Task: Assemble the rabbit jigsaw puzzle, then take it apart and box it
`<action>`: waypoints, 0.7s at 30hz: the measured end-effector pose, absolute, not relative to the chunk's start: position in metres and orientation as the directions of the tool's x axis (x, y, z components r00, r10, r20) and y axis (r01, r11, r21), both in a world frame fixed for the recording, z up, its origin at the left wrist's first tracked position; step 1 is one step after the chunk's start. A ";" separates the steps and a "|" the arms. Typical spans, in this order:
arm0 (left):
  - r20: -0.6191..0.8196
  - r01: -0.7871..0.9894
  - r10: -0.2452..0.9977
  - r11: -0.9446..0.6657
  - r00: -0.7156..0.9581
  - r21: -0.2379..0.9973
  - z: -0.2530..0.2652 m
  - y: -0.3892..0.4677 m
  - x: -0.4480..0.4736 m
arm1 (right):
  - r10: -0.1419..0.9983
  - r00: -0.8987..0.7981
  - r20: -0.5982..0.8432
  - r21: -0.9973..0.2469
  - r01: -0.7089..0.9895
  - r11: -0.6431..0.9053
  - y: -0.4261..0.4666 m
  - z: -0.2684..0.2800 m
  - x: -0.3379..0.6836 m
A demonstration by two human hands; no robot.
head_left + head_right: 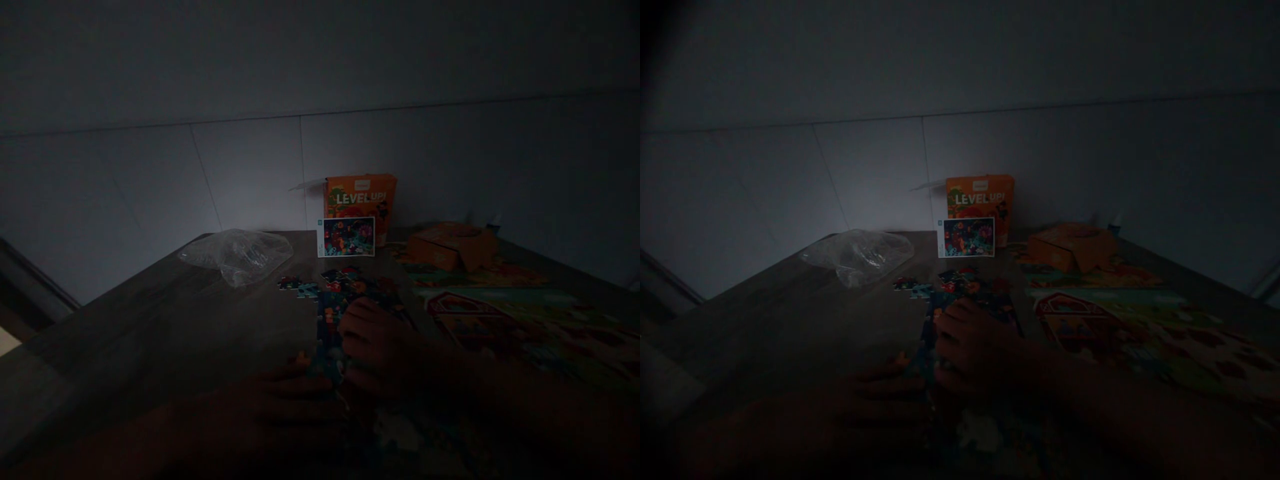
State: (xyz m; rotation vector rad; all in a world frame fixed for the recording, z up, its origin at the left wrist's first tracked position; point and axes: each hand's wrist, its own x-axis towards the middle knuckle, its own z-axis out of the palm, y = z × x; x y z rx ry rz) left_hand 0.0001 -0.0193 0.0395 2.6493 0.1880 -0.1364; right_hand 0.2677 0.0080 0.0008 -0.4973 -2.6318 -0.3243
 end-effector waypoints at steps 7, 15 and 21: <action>-0.095 0.166 0.138 -0.871 0.986 0.462 0.041 -0.021 0.000 | 0.226 -0.901 0.369 0.112 0.285 0.952 0.006 0.002 0.266; -0.100 0.165 0.133 -0.867 0.986 0.471 0.031 -0.013 -0.004 | 0.256 -0.793 0.552 0.057 0.343 0.938 0.011 -0.009 0.266; 0.008 0.222 0.246 -0.889 0.969 0.400 0.024 -0.010 -0.008 | 0.356 -0.715 0.602 -0.098 0.376 0.921 0.019 -0.018 0.270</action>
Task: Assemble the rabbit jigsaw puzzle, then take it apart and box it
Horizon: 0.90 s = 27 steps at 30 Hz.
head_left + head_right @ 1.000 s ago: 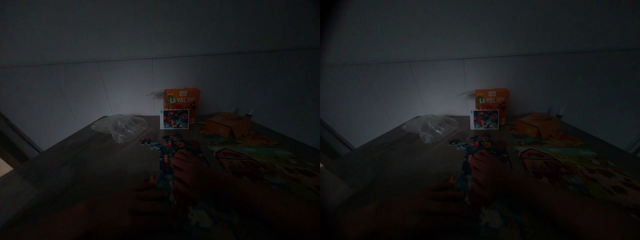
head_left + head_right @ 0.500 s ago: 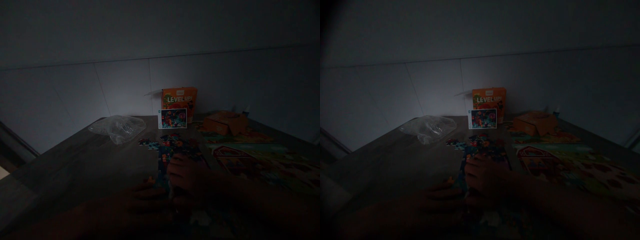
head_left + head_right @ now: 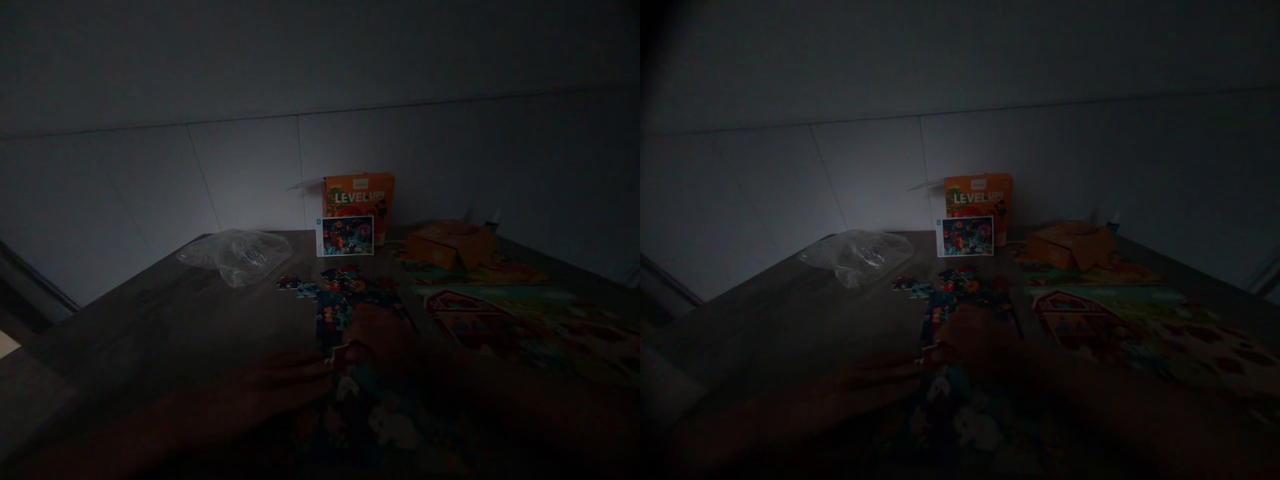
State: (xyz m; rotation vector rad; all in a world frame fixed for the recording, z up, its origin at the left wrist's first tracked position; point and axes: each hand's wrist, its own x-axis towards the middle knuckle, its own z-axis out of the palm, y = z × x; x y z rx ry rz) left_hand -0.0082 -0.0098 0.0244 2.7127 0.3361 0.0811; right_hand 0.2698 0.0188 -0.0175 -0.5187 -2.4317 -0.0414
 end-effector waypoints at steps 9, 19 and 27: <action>-0.008 0.320 0.344 -0.863 0.939 0.391 0.023 -0.011 -0.011 | 0.542 -0.690 0.480 -0.369 0.402 0.838 0.010 -0.011 0.270; 0.023 0.310 0.348 -0.863 0.937 0.398 0.027 -0.013 -0.004 | 0.475 -0.750 0.460 -0.300 0.373 0.878 0.009 -0.009 0.277; 0.129 0.276 0.355 -0.868 0.926 0.413 0.019 -0.013 -0.006 | 0.470 -0.731 0.495 -0.299 0.364 0.882 0.013 -0.010 0.277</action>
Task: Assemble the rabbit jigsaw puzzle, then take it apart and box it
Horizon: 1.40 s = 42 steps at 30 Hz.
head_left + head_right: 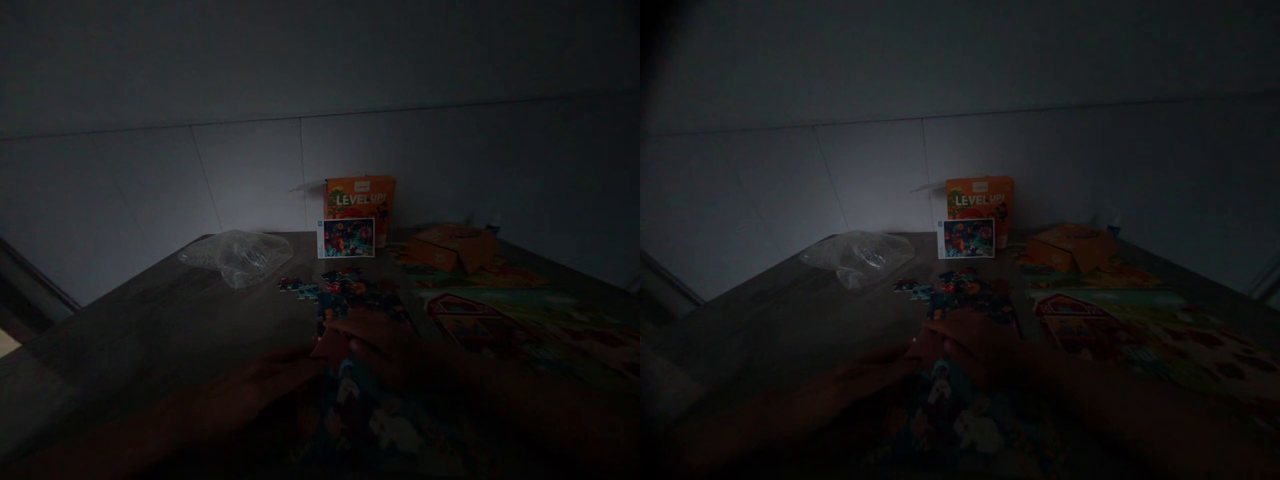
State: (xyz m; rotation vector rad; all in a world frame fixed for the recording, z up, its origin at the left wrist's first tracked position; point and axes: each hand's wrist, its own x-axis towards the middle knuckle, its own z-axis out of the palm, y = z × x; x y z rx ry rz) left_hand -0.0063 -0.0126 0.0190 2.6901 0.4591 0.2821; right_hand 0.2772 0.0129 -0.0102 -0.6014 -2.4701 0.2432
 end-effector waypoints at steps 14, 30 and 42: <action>0.114 0.219 0.293 -0.875 0.949 0.431 0.027 -0.011 -0.001 | 0.729 -0.538 0.423 -0.784 0.187 0.592 0.017 -0.023 0.272; 0.276 0.321 0.448 -0.857 0.850 0.402 0.007 0.014 -0.016 | 0.754 -0.403 0.519 -0.736 0.237 0.634 0.021 -0.016 0.269; 0.166 0.266 0.317 -0.925 0.934 0.270 0.007 0.004 -0.016 | 0.622 -0.534 0.572 -0.539 0.326 0.777 0.022 -0.015 0.269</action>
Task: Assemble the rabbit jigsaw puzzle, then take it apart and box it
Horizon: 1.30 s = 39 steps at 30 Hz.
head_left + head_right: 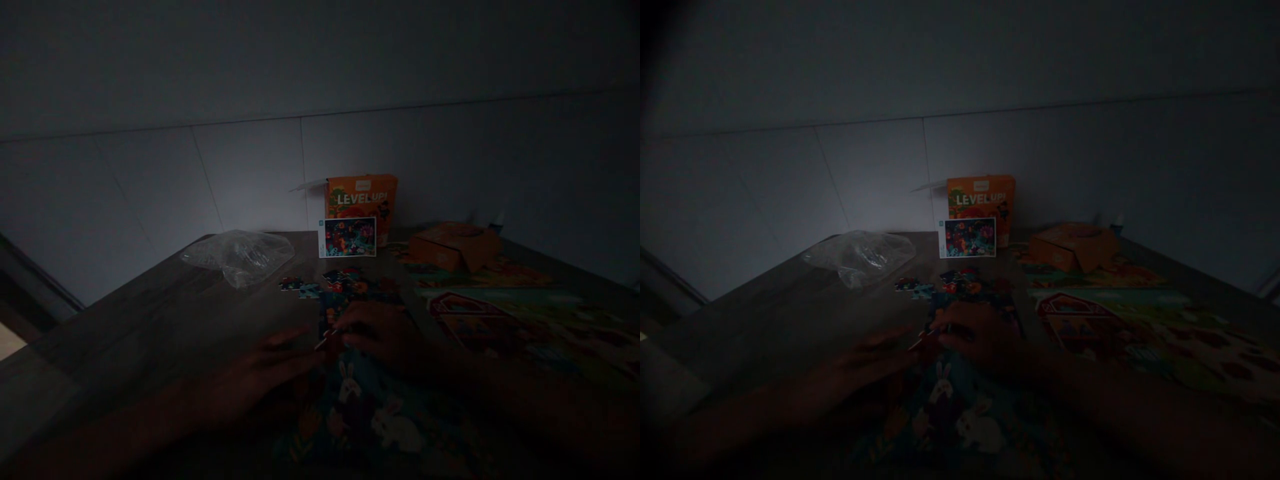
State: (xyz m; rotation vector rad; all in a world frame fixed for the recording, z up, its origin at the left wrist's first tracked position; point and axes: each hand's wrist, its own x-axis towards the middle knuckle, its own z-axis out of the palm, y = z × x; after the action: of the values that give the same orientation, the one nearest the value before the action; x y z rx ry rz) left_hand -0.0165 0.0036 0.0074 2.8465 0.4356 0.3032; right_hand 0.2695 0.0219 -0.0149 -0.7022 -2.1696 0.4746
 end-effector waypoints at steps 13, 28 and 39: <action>0.151 0.289 0.355 -0.895 0.923 0.340 0.011 0.004 -0.013 | 0.582 -0.643 0.498 -0.444 0.388 0.808 0.016 -0.015 0.274; 0.113 0.227 0.290 -0.893 0.950 0.390 0.019 0.002 -0.007 | 0.424 -0.609 0.670 -0.185 0.416 0.890 0.020 -0.016 0.271; 0.083 0.239 0.291 -0.892 0.953 0.384 0.017 0.004 -0.011 | 0.297 -0.669 0.682 -0.075 0.340 0.937 0.021 -0.013 0.271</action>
State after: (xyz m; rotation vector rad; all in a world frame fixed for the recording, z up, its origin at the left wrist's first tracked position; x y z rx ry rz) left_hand -0.0111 0.0042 0.0166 2.7295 0.3843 0.1954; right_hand 0.2706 0.0210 -0.0128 -0.4485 -2.3449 -0.0757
